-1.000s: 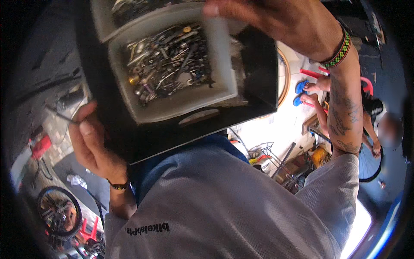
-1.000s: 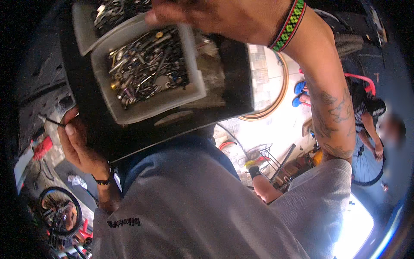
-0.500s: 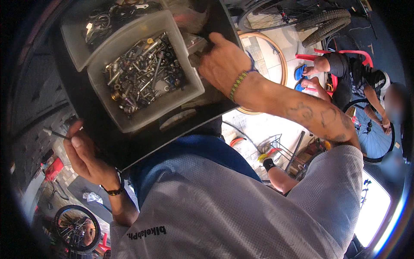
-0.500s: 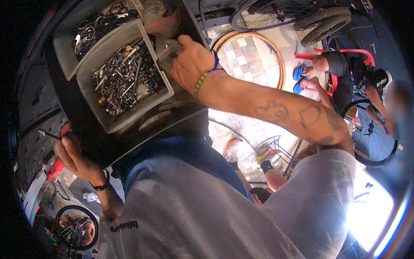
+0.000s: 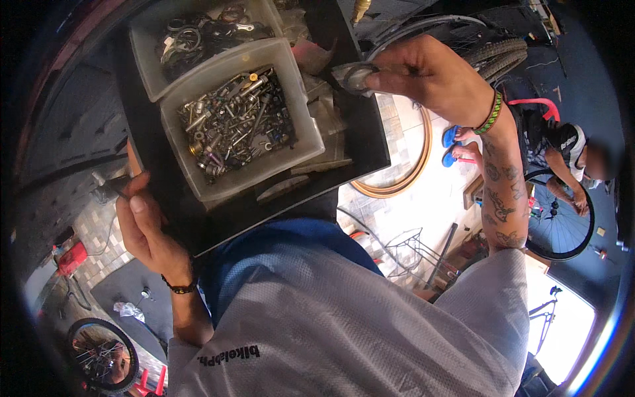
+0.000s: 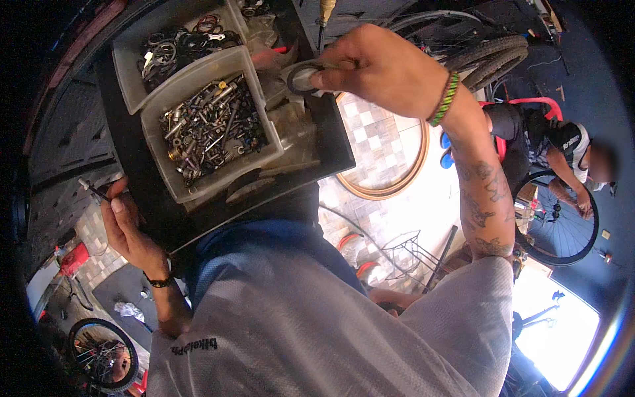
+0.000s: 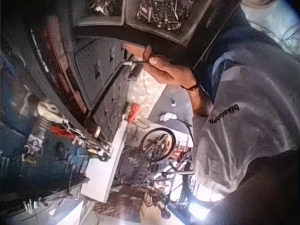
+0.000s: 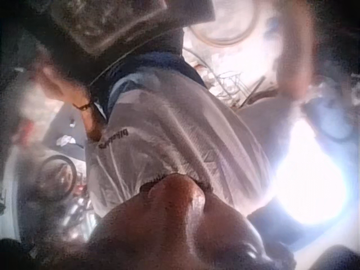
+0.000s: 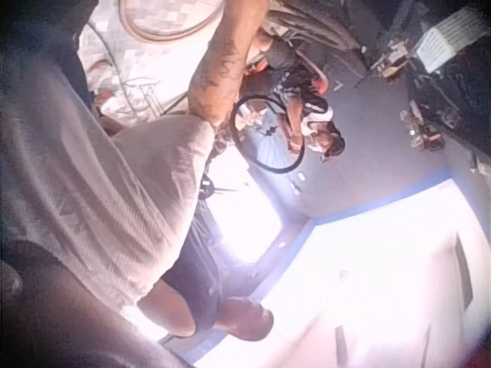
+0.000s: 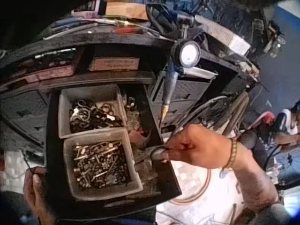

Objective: The person searches through a parts tray and multiple drawers to locate small hardware, then uses a screwdriver to adjust the crankset area of a bicycle mounted on a repair stand.

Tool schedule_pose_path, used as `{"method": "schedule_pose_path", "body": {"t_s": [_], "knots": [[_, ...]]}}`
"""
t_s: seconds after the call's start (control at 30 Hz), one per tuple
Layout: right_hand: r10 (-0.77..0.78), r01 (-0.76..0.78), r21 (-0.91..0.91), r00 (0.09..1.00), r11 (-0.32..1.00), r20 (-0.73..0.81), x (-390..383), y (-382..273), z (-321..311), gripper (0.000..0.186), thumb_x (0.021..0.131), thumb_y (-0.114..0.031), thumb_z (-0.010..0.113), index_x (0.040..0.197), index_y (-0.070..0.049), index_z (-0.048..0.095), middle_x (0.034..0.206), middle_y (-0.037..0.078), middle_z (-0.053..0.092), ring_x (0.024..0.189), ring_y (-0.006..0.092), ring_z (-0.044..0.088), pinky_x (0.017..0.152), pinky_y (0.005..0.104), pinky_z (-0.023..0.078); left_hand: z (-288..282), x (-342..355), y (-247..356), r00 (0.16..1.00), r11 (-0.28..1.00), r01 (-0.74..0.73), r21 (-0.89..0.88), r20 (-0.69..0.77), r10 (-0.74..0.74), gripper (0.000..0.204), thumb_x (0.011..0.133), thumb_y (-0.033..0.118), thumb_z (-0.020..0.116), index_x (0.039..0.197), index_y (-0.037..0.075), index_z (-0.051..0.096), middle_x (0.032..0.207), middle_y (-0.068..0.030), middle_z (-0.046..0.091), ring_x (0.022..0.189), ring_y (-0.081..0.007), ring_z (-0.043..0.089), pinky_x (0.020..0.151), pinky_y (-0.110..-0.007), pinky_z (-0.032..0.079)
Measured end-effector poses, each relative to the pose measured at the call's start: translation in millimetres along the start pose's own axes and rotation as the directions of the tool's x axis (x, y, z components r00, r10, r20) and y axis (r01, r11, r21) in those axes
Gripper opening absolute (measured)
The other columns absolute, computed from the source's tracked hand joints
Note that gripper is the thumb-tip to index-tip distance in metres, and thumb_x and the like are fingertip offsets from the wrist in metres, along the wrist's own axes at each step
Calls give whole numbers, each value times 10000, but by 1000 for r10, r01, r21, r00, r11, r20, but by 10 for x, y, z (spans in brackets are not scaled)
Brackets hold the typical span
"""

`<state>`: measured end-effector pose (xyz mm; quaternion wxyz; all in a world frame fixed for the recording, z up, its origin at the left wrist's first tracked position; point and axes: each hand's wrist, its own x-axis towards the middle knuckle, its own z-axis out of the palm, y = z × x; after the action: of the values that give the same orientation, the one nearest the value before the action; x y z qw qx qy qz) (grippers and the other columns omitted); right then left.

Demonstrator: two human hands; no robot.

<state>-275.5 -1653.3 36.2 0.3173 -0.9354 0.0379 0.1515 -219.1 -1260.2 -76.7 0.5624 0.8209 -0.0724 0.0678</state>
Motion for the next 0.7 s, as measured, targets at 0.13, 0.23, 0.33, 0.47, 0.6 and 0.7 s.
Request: {"method": "schedule_pose_path", "body": {"t_s": [0.13, 0.23, 0.33, 0.47, 0.6, 0.7], "knots": [[81, -123, 278, 984, 953, 156, -25, 191, -28, 367, 1047, -327, 689, 920, 7, 768, 661, -96, 498, 632, 17, 382, 551, 267, 315, 4, 16, -48, 1000, 999, -13, -44, -12, 13, 444, 1139, 345, 465, 1204, -20, 710, 744, 74, 412, 665, -39, 347, 601, -239, 256], [100, -139, 299, 985, 944, 143, -60, 219, 47, 392, 1053, -347, 680, 905, 5, 768, 656, -99, 494, 629, 12, 392, 551, 265, 323, 2, 16, -18, 1000, 999, -1, -36, -7, 1, 447, 1136, 352, 474, 1198, -24, 708, 751, 79, 416, 673, -37, 346, 610, -233, 259], [92, -132, 261, 983, 956, 161, -82, 263, 67, 363, 1021, -346, 715, 886, -13, 767, 621, -58, 529, 600, 61, 433, 560, 300, 360, -3, 16, -35, 1000, 999, 7, -54, 9, -7, 446, 1135, 351, 481, 1198, -30, 705, 765, 82, 423, 681, -35, 347, 615, -231, 259], [29, -80, -301, 985, 950, -168, -159, -69, 256, 286, 886, -353, 818, 1002, -99, 758, 690, 149, 665, 696, 361, 683, 641, 458, 493, 4, -5, -35, 999, 998, 34, -45, -21, -35, 436, 1134, 337, 489, 1210, -35, 702, 775, 83, 432, 687, -32, 349, 614, -234, 254], [-207, -13, -616, 936, 787, -285, -244, -325, 524, 217, 834, -314, 832, 967, -195, 709, 717, 93, 695, 718, 300, 701, 828, 450, 502, -8, -8, -60, 1000, 999, -8, -51, -12, 8, 419, 1143, 302, 473, 1232, -40, 698, 784, 83, 443, 696, -25, 352, 614, -226, 254], [-190, 236, -695, 971, 680, 144, -182, -154, 939, 262, 948, -367, 684, 827, -145, 753, 753, 105, 738, 764, 304, 727, 865, 414, 529, 15, 15, -87, 999, 998, -3, -56, -43, 0, 414, 1142, 301, 479, 1235, -37, 698, 781, 83, 441, 694, -25, 352, 612, -227, 252]]}}
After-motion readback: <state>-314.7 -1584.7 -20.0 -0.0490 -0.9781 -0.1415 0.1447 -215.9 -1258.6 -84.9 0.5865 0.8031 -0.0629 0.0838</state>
